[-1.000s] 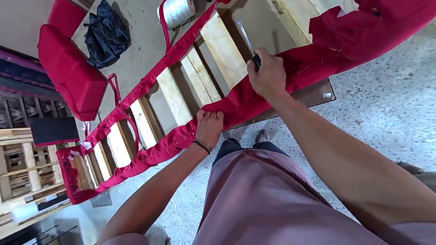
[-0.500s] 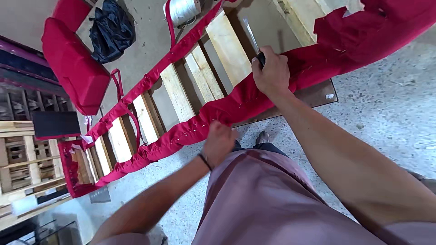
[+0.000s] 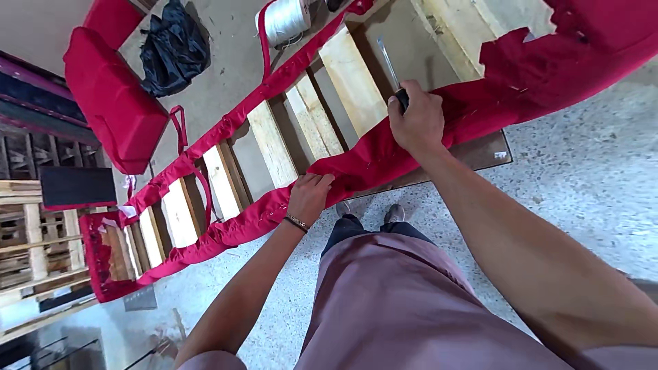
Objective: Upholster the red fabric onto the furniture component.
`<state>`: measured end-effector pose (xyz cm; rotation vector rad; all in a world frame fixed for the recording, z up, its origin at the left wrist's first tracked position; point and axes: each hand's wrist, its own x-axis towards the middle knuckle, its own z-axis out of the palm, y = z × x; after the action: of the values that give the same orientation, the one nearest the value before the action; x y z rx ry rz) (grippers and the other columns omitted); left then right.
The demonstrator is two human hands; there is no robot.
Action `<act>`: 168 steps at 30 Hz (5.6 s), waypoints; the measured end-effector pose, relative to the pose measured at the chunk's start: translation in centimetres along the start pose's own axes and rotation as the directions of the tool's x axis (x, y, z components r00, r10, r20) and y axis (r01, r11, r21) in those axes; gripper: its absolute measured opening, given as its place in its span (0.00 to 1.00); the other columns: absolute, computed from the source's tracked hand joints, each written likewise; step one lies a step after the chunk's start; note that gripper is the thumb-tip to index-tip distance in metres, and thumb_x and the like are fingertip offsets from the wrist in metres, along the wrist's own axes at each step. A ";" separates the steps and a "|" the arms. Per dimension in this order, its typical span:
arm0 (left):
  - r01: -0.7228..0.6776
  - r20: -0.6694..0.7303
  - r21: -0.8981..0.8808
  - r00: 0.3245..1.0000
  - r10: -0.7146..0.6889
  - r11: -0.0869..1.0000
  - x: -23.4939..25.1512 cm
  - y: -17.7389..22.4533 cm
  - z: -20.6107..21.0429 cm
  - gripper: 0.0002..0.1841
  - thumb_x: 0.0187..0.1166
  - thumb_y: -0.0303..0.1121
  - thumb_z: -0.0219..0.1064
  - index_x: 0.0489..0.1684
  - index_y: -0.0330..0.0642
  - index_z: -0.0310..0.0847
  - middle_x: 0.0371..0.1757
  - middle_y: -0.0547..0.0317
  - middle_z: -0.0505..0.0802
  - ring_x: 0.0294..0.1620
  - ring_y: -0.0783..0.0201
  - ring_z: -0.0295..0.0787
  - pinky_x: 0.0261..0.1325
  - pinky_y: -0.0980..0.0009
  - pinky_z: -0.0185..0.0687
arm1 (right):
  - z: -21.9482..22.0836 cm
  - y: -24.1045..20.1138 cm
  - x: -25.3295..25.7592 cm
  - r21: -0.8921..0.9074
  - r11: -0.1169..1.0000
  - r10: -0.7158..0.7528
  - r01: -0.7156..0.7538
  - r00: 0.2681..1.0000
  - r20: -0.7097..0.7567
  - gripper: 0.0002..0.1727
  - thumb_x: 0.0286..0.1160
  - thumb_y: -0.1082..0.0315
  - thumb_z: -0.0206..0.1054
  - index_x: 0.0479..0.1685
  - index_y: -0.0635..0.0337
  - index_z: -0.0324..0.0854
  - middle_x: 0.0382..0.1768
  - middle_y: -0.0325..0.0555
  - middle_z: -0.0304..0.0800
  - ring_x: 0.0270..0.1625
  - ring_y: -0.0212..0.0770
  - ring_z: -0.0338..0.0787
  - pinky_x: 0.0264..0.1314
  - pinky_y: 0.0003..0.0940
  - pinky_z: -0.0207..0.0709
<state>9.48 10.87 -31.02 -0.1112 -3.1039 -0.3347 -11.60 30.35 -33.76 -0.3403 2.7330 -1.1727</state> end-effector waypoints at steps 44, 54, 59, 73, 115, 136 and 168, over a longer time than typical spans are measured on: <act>0.326 0.350 -0.367 0.916 -0.196 0.871 4.4 -5.2 0.2 0.22 0.81 0.52 0.69 0.52 0.40 0.90 0.48 0.46 0.95 0.56 0.47 0.92 0.65 0.40 0.82 | -3.6 -2.5 -15.6 0.060 0.995 -0.091 0.077 0.952 0.293 0.19 0.86 0.58 0.59 0.68 0.56 0.82 0.29 0.46 0.86 0.23 0.42 0.84 0.24 0.48 0.80; 0.152 0.107 -0.528 0.988 -0.112 0.835 3.7 -7.4 2.4 0.14 0.87 0.41 0.65 0.43 0.38 0.90 0.45 0.48 0.95 0.50 0.50 0.94 0.56 0.47 0.88 | -0.8 -7.9 -20.0 -0.422 0.897 0.033 0.131 0.933 0.358 0.22 0.86 0.54 0.53 0.66 0.46 0.89 0.30 0.45 0.92 0.29 0.48 0.91 0.29 0.55 0.83; 0.127 0.078 -0.554 0.992 -0.100 0.823 3.6 -7.6 2.7 0.14 0.87 0.39 0.64 0.41 0.38 0.89 0.44 0.48 0.95 0.48 0.49 0.94 0.52 0.47 0.88 | -0.1 -11.7 -20.1 -0.596 0.793 0.120 0.127 0.926 0.357 0.23 0.87 0.57 0.51 0.72 0.47 0.86 0.29 0.48 0.91 0.30 0.53 0.92 0.28 0.54 0.84; 0.107 0.029 -0.608 0.993 -0.113 0.786 3.0 -7.8 3.7 0.10 0.84 0.36 0.66 0.42 0.39 0.90 0.40 0.50 0.94 0.40 0.50 0.95 0.41 0.50 0.90 | 3.8 -18.9 -18.3 -0.873 0.472 0.442 0.127 0.822 0.358 0.28 0.83 0.65 0.59 0.84 0.44 0.74 0.35 0.55 0.90 0.28 0.54 0.91 0.25 0.48 0.82; 0.284 0.191 -0.373 0.955 -0.227 0.883 4.5 -6.2 2.6 0.17 0.91 0.41 0.57 0.47 0.41 0.89 0.46 0.49 0.91 0.48 0.48 0.92 0.49 0.45 0.87 | 8.4 -0.5 -24.5 -0.175 0.985 -0.002 0.002 1.000 -0.001 0.20 0.84 0.54 0.63 0.67 0.50 0.89 0.38 0.45 0.95 0.33 0.43 0.91 0.36 0.48 0.86; 0.304 0.229 -0.273 0.942 -0.245 0.913 4.8 -5.7 2.4 0.18 0.92 0.42 0.54 0.54 0.43 0.90 0.50 0.47 0.91 0.50 0.46 0.92 0.51 0.44 0.86 | 9.0 -1.0 -23.8 -0.004 1.000 0.030 -0.030 1.000 -0.002 0.20 0.84 0.56 0.60 0.63 0.55 0.90 0.36 0.44 0.96 0.32 0.38 0.92 0.38 0.45 0.87; 0.271 0.120 -0.586 0.961 -0.249 0.764 8.6 -4.2 4.9 0.14 0.87 0.39 0.64 0.44 0.36 0.87 0.35 0.47 0.92 0.40 0.50 0.92 0.50 0.48 0.87 | -3.4 -6.3 -18.9 -0.466 0.879 0.233 -0.103 0.944 0.233 0.22 0.89 0.59 0.56 0.78 0.40 0.82 0.37 0.49 0.94 0.38 0.53 0.92 0.39 0.59 0.85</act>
<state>0.55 8.44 -36.47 0.3193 -2.9058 -1.3299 6.80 33.43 -25.97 -0.2826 2.6771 -0.3972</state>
